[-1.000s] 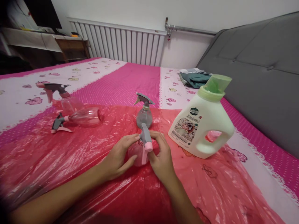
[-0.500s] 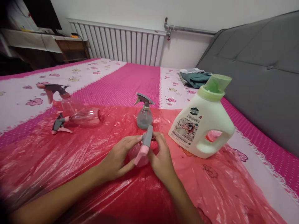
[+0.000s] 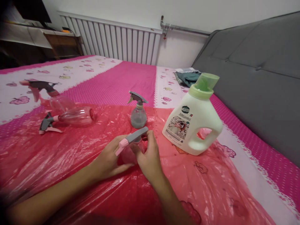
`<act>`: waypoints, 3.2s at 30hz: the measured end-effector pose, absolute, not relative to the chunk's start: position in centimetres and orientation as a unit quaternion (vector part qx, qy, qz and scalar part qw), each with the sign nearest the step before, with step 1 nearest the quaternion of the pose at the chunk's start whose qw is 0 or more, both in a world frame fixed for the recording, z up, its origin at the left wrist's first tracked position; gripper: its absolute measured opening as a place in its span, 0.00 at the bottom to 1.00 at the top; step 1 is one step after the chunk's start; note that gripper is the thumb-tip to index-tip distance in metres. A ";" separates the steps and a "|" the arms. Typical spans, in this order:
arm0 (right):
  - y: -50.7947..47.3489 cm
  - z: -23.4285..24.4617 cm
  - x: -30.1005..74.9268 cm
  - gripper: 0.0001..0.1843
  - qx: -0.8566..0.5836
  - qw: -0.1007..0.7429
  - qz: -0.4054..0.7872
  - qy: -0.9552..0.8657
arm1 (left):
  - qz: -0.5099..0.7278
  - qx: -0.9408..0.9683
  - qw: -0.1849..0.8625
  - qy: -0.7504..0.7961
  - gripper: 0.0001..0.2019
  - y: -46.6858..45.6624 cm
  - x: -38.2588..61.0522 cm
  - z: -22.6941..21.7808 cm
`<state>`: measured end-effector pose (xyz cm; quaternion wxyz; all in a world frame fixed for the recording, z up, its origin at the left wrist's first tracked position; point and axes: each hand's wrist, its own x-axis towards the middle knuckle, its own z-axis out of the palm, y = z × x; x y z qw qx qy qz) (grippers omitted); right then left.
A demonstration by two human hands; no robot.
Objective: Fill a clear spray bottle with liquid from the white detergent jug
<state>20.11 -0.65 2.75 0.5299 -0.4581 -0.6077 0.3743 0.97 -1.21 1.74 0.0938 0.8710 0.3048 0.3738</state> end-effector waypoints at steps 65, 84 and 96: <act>-0.5 2.9 20.9 0.24 -0.392 0.520 0.343 -0.677 | 0.364 0.871 0.078 0.320 0.46 -1.5 1.4 1.2; -0.8 2.1 20.6 0.19 -0.406 0.551 0.365 -0.631 | 0.383 0.862 0.118 0.309 0.43 -1.5 1.4 1.9; -0.6 2.6 20.4 0.21 -0.396 0.562 0.358 -0.632 | 0.359 0.869 0.110 0.322 0.44 -1.5 1.4 1.8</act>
